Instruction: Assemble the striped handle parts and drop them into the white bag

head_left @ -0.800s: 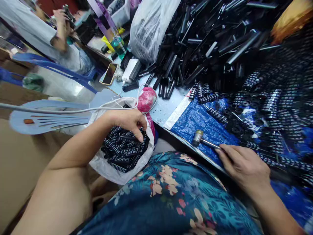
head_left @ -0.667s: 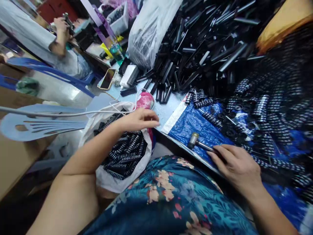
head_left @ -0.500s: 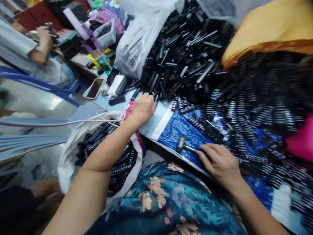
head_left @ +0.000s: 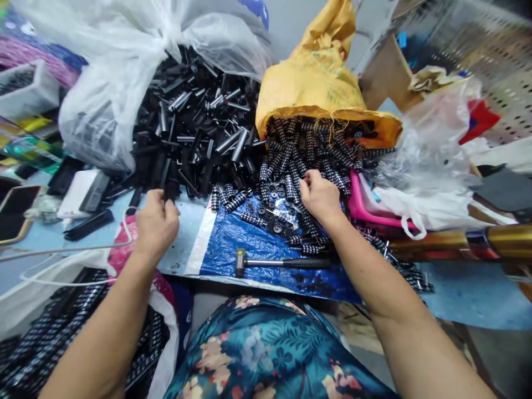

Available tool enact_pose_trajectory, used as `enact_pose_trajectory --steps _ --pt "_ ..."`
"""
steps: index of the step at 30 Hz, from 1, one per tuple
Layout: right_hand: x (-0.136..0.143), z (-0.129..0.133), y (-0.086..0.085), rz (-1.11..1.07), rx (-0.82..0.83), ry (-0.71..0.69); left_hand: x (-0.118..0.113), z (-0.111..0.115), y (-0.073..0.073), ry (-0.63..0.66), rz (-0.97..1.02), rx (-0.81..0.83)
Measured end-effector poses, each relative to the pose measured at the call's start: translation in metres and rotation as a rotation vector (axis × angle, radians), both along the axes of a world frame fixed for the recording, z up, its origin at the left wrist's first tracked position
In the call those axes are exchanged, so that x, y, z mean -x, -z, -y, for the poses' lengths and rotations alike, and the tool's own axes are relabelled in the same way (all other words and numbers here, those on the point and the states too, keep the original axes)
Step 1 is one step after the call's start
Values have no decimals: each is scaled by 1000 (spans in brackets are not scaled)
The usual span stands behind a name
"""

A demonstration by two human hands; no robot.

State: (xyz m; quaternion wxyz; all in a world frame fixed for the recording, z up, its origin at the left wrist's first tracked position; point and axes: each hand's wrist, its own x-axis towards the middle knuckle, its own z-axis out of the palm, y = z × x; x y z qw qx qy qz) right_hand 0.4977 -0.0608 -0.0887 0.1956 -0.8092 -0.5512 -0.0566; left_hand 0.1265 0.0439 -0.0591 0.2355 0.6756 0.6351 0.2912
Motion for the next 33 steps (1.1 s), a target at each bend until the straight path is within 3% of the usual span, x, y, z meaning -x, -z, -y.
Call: enact_pose_trajectory --steps 3,6,10,15,17,21,26,30,33 --pt "3 -31 4 79 137 77 -8 24 2 11 639 221" --pt "1 -35 7 41 84 85 -14 48 6 27 841 454" --pt "0 -7 0 -177 -135 -59 -19 68 7 90 872 526" --pt "30 52 -11 -645 -294 -348 -39 76 6 257 884 558" --pt "48 68 -10 -788 -341 -338 -52 81 6 341 874 591" --pt "81 76 0 -1200 -412 -179 -72 97 8 466 842 681" --pt "111 74 1 -1830 -321 -87 -76 114 13 506 774 702" --pt "124 79 -4 -1938 -311 -116 -74 123 14 477 733 663" --pt "134 79 -5 -1909 -383 -94 -83 130 12 441 691 510"
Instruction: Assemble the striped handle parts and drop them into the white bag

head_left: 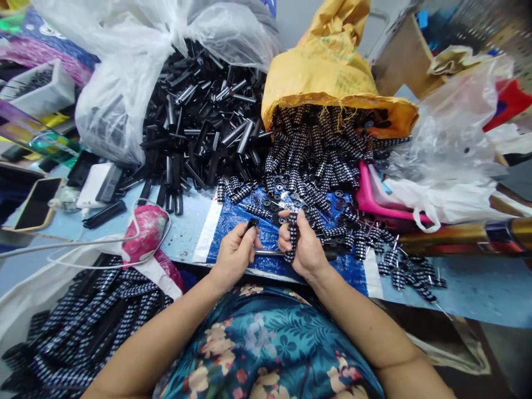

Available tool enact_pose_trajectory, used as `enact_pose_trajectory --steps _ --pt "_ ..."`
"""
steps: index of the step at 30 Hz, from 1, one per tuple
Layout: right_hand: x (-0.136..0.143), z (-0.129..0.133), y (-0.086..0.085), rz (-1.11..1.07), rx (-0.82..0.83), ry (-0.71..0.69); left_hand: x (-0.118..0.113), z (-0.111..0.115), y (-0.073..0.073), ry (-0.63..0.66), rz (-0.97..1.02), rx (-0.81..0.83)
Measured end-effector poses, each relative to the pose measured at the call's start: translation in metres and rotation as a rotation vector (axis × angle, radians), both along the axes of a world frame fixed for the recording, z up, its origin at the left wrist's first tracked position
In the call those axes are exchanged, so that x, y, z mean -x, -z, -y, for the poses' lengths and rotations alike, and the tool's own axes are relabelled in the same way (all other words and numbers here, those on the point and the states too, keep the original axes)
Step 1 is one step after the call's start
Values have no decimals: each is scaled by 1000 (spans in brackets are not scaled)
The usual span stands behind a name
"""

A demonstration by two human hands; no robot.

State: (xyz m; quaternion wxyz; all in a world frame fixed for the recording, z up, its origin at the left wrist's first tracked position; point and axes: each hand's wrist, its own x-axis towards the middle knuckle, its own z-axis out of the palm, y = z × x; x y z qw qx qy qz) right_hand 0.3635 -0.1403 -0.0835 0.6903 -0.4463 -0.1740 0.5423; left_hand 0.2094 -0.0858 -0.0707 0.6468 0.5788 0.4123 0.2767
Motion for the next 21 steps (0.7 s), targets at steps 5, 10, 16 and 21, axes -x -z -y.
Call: enact_pose_trajectory --steps 5,10,16,21 --pt "12 -1 2 165 -47 40 -26 9 -3 10 -3 -227" --pt "-10 13 6 933 -326 -91 -19 6 -6 33 8 -87" --pt "-23 25 7 1356 -590 -187 -4 7 -7 79 59 75" --pt "-12 28 2 1405 -606 -137 -11 14 -5 -78 73 60"
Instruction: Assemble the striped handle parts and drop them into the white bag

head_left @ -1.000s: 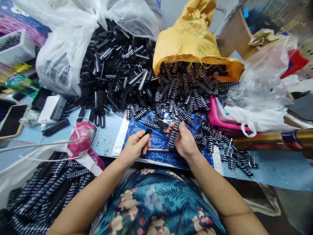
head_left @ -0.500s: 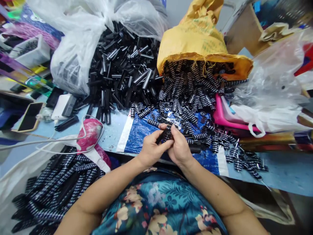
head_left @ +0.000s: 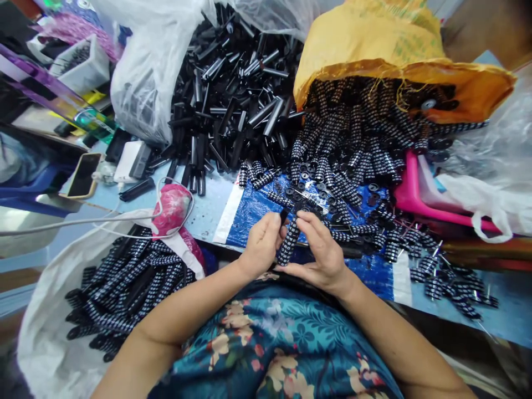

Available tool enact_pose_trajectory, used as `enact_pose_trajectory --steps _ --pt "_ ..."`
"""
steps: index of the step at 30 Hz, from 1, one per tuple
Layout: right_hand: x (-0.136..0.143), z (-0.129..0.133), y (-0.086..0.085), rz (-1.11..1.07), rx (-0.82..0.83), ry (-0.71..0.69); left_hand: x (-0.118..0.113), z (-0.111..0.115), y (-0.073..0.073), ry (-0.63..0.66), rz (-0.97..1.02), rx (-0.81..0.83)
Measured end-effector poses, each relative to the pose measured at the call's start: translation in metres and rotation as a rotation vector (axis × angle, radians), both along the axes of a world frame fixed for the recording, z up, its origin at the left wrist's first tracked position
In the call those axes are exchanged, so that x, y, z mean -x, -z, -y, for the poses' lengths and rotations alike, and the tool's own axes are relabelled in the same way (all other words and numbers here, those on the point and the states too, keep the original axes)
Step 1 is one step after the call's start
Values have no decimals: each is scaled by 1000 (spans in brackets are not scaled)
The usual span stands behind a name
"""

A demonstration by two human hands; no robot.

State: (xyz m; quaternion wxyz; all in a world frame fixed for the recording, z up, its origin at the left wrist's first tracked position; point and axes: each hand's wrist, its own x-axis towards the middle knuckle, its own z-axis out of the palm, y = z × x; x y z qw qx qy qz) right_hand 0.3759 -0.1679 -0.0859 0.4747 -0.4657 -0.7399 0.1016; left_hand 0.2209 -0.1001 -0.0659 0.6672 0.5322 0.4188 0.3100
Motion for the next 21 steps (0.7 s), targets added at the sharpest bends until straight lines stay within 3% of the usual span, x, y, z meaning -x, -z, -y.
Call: enact_pose_trajectory --steps 2,6,11,15,17,21 --pt "3 1 0 29 -22 13 -2 2 1 -22 38 10" --pt "5 2 3 59 -17 48 2 1 2 -15 200 241" --pt "11 4 8 78 42 80 12 -4 2 39 160 298" --pt "10 5 14 120 76 87 19 -8 11 86 186 399" --pt "4 9 20 159 81 94 28 -16 19 77 139 269" --pt "-9 24 36 355 193 165 60 -49 27 65 -280 -330"
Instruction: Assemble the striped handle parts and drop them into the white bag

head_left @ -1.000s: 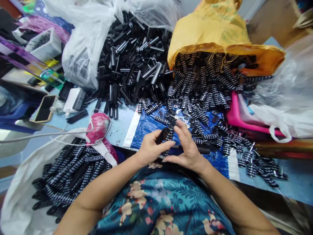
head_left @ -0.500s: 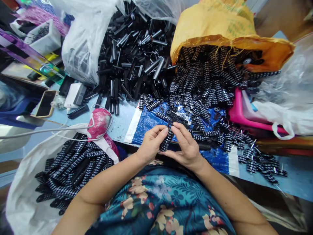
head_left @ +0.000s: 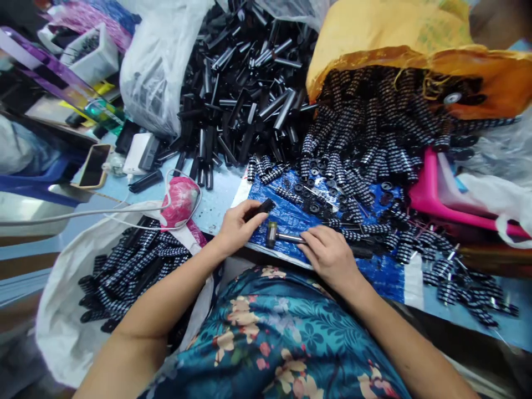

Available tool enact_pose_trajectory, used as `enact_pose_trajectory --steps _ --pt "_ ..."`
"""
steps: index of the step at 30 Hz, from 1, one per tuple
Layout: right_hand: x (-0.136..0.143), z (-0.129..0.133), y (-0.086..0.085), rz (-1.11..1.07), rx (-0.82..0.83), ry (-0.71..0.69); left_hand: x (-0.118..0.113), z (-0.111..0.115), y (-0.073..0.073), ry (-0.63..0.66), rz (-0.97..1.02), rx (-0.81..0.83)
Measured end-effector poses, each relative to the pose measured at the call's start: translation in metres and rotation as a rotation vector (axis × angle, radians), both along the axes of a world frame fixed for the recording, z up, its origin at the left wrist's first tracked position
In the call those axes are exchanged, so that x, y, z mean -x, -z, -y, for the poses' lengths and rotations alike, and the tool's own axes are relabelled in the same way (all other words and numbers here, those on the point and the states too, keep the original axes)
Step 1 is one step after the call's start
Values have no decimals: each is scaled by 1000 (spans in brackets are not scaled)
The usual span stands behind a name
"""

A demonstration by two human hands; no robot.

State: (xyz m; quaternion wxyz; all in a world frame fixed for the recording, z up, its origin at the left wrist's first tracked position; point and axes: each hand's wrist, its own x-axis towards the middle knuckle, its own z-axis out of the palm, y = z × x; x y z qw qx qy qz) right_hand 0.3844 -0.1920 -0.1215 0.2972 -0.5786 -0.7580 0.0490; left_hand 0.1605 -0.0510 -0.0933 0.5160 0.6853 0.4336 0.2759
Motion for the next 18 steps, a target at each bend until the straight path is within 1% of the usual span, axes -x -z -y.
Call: enact_pose_trajectory --steps 1,2,3,5,7,8,12,14,15,17,18 --pt "-2 3 2 37 12 19 8 -9 0 28 -136 -106" --pt "-2 4 2 52 4 36 14 -17 0 67 -254 -167" --pt "-1 4 0 46 -20 54 19 -24 0 114 -341 -185" --pt "2 -2 -7 -11 -99 88 24 -34 0 208 -425 -125" --pt "9 -13 -15 -71 -169 105 22 -38 2 263 -434 -33" --pt "12 -20 -19 -72 -178 98 21 -38 3 273 -426 -4" --pt "23 -40 -25 89 -88 48 15 -40 3 274 -395 3" --pt "26 -42 -28 73 -99 13 15 -43 1 304 -399 7" --pt "28 -42 -30 26 -138 -17 15 -46 1 324 -400 20" --pt "32 -38 -32 -62 -203 -121 14 -51 0 353 -402 57" --pt "35 -37 -33 -66 -200 -173 12 -53 1 363 -406 74"
